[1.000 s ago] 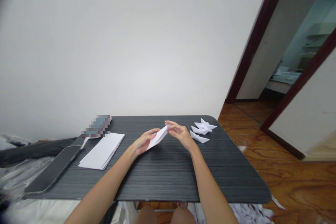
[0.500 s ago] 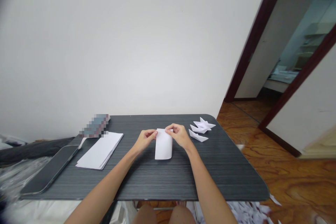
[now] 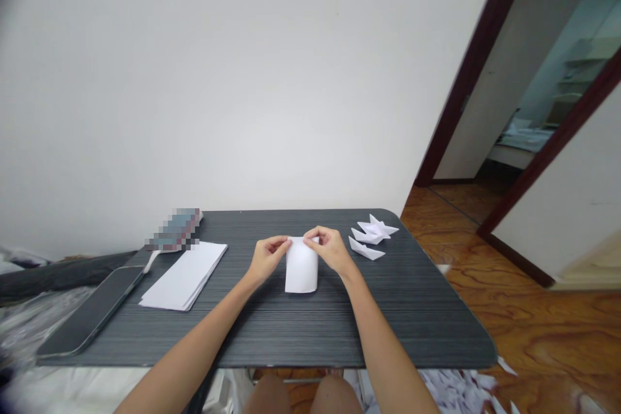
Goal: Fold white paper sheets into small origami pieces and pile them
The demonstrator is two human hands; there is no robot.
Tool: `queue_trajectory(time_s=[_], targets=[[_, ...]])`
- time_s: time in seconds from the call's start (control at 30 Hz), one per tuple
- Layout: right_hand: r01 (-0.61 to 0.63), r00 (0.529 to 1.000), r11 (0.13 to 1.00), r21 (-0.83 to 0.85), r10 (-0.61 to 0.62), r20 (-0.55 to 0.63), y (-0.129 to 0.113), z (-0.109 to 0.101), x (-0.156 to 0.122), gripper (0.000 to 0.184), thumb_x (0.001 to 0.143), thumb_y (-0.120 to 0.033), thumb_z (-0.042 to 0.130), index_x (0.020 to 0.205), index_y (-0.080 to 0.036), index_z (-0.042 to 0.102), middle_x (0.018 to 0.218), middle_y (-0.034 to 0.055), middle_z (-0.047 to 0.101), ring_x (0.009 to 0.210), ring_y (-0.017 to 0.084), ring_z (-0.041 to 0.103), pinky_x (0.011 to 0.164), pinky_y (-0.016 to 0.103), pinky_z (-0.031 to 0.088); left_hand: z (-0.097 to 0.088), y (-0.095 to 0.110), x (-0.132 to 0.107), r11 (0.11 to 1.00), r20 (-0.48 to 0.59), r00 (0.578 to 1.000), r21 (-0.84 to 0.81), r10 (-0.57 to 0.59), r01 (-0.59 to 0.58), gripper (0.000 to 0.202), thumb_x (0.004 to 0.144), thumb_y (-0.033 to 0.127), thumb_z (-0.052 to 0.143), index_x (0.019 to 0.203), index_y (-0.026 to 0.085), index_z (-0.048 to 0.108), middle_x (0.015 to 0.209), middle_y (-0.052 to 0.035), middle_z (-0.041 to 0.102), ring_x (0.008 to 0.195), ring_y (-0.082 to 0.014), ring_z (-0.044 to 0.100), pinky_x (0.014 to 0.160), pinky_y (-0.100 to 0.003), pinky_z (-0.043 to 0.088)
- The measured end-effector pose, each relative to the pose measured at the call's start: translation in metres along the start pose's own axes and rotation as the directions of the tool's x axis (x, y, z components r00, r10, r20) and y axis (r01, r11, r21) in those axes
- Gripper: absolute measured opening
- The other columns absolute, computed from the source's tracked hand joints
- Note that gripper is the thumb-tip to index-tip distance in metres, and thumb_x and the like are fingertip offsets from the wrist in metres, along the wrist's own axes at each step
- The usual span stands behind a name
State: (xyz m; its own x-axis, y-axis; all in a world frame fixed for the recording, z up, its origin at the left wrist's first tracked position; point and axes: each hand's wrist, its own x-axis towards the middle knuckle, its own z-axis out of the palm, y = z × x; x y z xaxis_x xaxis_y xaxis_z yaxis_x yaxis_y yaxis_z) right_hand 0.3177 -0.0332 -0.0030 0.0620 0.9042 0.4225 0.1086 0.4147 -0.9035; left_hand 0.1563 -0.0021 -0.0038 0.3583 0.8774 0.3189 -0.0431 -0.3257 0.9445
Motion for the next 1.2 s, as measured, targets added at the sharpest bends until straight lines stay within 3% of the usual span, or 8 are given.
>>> queue_trajectory(time_s=[0.37,0.6,0.77,0.87,0.93,1.03,1.2], targets=[[0.025,1.0,1.0,-0.001,-0.025,0.001,-0.001,0.001,-0.001,0.009,0.063,-0.023,0.062,0.062,-0.015,0.057,0.071,0.0028,0.059,0.069,0.014,0.053,0.066,0.027,0.041,0.0,-0.001,0.0,0.998,0.011,0.999,0.053,0.038,-0.038,0.024,0.069,0.029,0.054,0.077,0.009,0.064,0.077,-0.0081,0.066,0.069,-0.0179,0.058,0.062,-0.026,0.045],[0.007,1.0,1.0,0.005,-0.007,-0.016,0.001,0.001,0.0,0.01,0.062,-0.024,0.063,0.061,-0.016,0.058,0.071,0.0025,0.06,0.069,0.013,0.054,0.065,0.026,0.041,0.0,-0.004,-0.001,0.986,0.027,0.996,0.143,0.087,-0.09,0.025,0.071,0.032,0.051,0.071,0.01,0.064,0.064,-0.0041,0.063,0.056,-0.0125,0.054,0.051,-0.021,0.041],[-0.193,0.98,0.97,0.148,0.198,-0.013,0.002,0.001,-0.001,0.029,0.061,-0.029,0.063,0.088,-0.018,0.059,0.071,0.002,0.063,0.063,0.013,0.056,0.059,0.025,0.042,-0.002,-0.007,0.001,0.987,-0.001,0.995,0.133,0.096,-0.095,0.026,0.071,0.033,0.05,0.071,0.01,0.063,0.062,-0.003,0.061,0.054,-0.0111,0.052,0.049,-0.02,0.039],[-0.304,0.947,0.932,0.197,0.318,-0.04,0.007,-0.001,-0.001,0.026,0.06,-0.033,0.064,0.078,-0.014,0.062,0.065,0.0036,0.064,0.058,0.013,0.056,0.057,0.025,0.042,-0.004,-0.01,0.003,0.992,-0.011,0.997,0.101,0.079,-0.078,0.026,0.07,0.033,0.051,0.072,0.01,0.063,0.064,-0.0037,0.062,0.056,-0.012,0.053,0.051,-0.021,0.04],[-0.32,0.938,0.923,0.213,0.341,-0.07,0.01,-0.003,-0.001,0.023,0.058,-0.034,0.066,0.067,-0.012,0.062,0.062,0.004,0.064,0.056,0.013,0.056,0.057,0.024,0.043,-0.004,-0.011,0.003,0.995,0.001,0.998,0.072,0.064,-0.063,0.027,0.07,0.034,0.052,0.072,0.01,0.063,0.064,-0.0041,0.062,0.057,-0.0125,0.053,0.052,-0.021,0.04],[-0.32,0.931,0.915,0.246,0.351,-0.095,0.011,-0.003,0.0,0.024,0.056,-0.035,0.067,0.065,-0.013,0.063,0.061,0.0036,0.064,0.056,0.013,0.056,0.057,0.025,0.043,-0.005,-0.014,0.004,0.999,0.011,0.999,0.037,0.037,-0.037,0.027,0.069,0.035,0.052,0.072,0.009,0.062,0.062,-0.0039,0.061,0.057,-0.0126,0.053,0.053,-0.022,0.041],[-0.413,0.905,0.871,0.265,0.426,0.008,0.007,-0.003,-0.001,0.027,0.055,-0.037,0.068,0.068,-0.014,0.064,0.063,0.0038,0.064,0.056,0.014,0.057,0.058,0.027,0.045,-0.008,-0.016,0.007,1.0,-0.062,0.998,-0.02,-0.009,0.007,0.028,0.067,0.035,0.055,0.075,0.009,0.063,0.063,-0.0037,0.062,0.057,-0.0126,0.054,0.055,-0.023,0.043]])
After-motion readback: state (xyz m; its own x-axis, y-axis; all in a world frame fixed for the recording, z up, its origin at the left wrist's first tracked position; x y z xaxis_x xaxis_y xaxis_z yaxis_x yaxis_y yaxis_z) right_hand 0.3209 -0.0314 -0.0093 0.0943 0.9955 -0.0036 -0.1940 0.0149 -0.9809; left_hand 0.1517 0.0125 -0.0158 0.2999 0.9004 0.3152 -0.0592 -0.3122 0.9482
